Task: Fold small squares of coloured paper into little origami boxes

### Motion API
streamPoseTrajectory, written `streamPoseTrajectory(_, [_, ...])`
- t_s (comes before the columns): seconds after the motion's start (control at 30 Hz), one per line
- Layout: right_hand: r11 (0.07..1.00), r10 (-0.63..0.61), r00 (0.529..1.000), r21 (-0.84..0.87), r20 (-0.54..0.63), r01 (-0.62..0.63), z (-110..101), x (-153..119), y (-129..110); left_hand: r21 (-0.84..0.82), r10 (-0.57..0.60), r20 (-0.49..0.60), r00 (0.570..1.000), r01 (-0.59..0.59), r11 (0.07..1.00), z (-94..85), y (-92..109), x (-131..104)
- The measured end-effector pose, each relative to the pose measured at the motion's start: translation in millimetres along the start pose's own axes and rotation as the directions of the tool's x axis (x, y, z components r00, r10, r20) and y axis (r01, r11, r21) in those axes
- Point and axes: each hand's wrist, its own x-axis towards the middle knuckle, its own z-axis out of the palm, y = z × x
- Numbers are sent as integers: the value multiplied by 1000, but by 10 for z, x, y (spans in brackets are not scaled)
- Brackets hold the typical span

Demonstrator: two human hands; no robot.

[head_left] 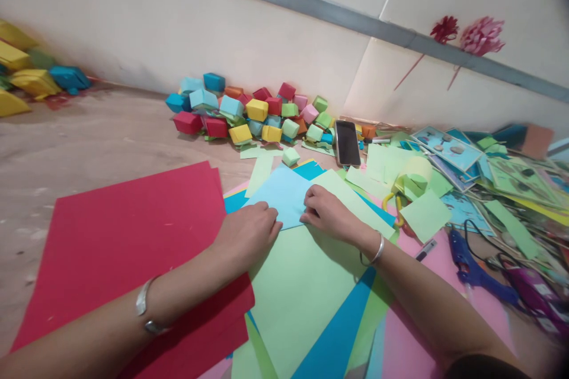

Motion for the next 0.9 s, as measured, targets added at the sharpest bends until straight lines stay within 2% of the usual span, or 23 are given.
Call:
streamPoseTrajectory(0.2, [998,61,997,-20,47,-60,-36,11,-43,4,7,-6,1000,-7,1000,22,11,18])
streamPoseTrajectory(0.33, [995,87,994,-45,66,-84,-62,14,-85,40,156,-15,988,-156,987,30,-5,21])
streamPoseTrajectory(0.43, [993,100,992,-69,81,-95,-61,20,-98,92,249,32,968,-251,963,13,-24,22])
streamPoseTrajectory(0.63, [984,175,983,-34,60,-173,-89,31,-37,102,243,77,967,-251,963,-15,-38,42])
streamPoseTrajectory(0.9, [992,124,983,-26,139,-121,-254,-15,109,71,247,79,966,-253,965,7,-56,64])
